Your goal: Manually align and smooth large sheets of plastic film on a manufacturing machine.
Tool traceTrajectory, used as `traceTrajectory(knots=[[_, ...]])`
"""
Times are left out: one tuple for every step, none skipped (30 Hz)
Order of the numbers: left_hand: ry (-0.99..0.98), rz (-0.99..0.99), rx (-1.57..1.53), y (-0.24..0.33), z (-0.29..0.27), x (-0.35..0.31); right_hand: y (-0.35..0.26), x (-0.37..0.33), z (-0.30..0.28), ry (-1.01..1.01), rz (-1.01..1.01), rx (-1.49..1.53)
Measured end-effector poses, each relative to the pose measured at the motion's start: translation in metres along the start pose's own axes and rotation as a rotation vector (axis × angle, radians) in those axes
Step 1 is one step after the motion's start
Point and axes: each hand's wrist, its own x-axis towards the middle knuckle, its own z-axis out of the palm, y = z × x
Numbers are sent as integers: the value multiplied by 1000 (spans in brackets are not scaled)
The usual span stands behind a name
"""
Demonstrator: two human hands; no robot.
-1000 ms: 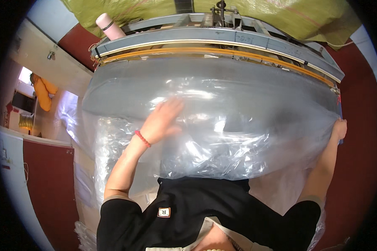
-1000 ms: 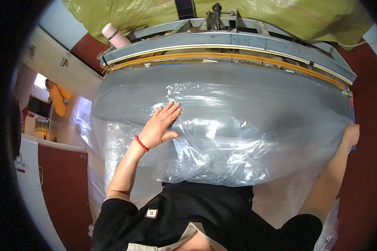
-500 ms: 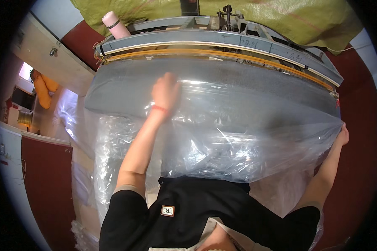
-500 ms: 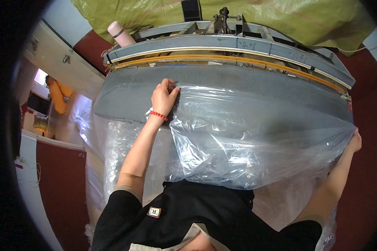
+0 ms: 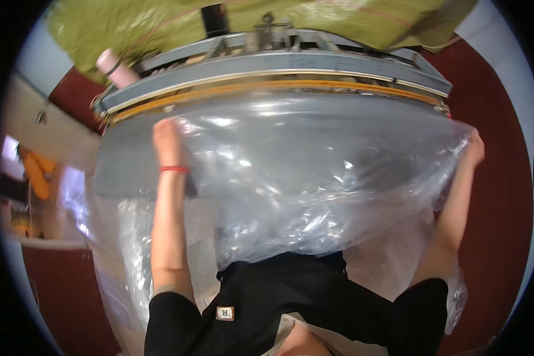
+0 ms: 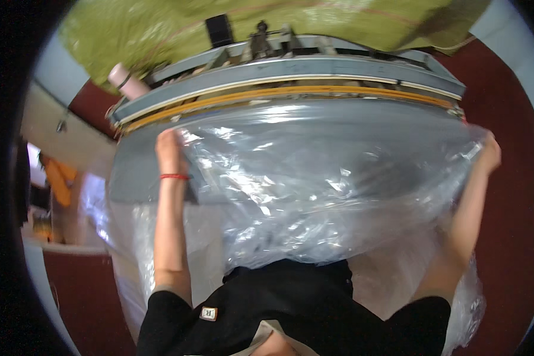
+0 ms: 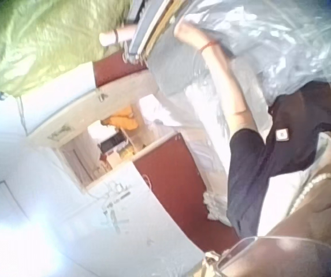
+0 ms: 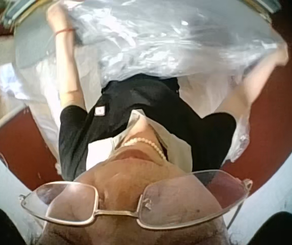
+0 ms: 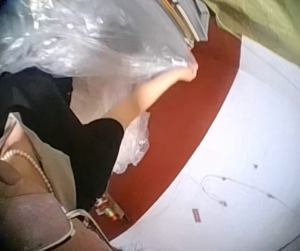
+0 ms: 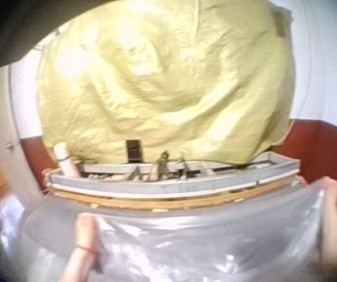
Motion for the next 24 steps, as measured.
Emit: traceTrajectory(knots=[[10,-150,-282,-2,-4,15,8,1,15,150,-262,-390],[54,189,336,-29,-31,43,6,-13,53,238,-389,-554],[252,42,-107,-18,1,41,20,-11,66,185,-524,-700],[132,204,149,-46,-31,70,36,-18,91,98,-592,-539],[310,314,274,-78,-54,96,60,-10,117,79,-710,-575],[312,333,326,-90,-60,109,75,-16,137,-8,-478,-364],[276,281,354,-94,-64,117,75,-26,154,-66,-332,-191],[273,240,267,-95,-68,126,73,-35,170,-128,-187,-9],[231,202,204,-96,-66,134,73,-34,177,-112,-190,-16],[190,163,142,-97,-61,139,73,-30,181,-80,-189,-20],[177,163,135,-99,-58,143,74,-27,183,-50,-188,-24],[176,224,185,-100,-57,146,72,-28,185,-43,-188,-27],[175,286,234,-101,-56,148,70,-28,185,-6,-198,-145],[170,285,232,-103,-57,149,67,-29,185,30,-207,-264],[152,232,142,-104,-59,149,67,-31,186,32,-205,-266],[135,178,53,-106,-60,150,67,-33,186,80,-228,-272],[139,244,63,-109,-59,153,67,-35,187,126,-251,-278],[138,240,65,-109,-61,155,68,-32,186,124,-249,-281],[140,220,131,-110,-64,159,71,-25,179,155,-298,-284],[141,199,198,-110,-67,163,75,-18,172,186,-348,-287],[148,195,206,-115,-78,170,79,-10,170,98,-241,-96],[138,190,163,-120,-99,175,68,-23,183,71,-230,-87],[130,187,122,-125,-121,178,56,-36,193,34,-147,18],[133,180,124,-124,-117,175,43,-43,194,19,-75,107]])
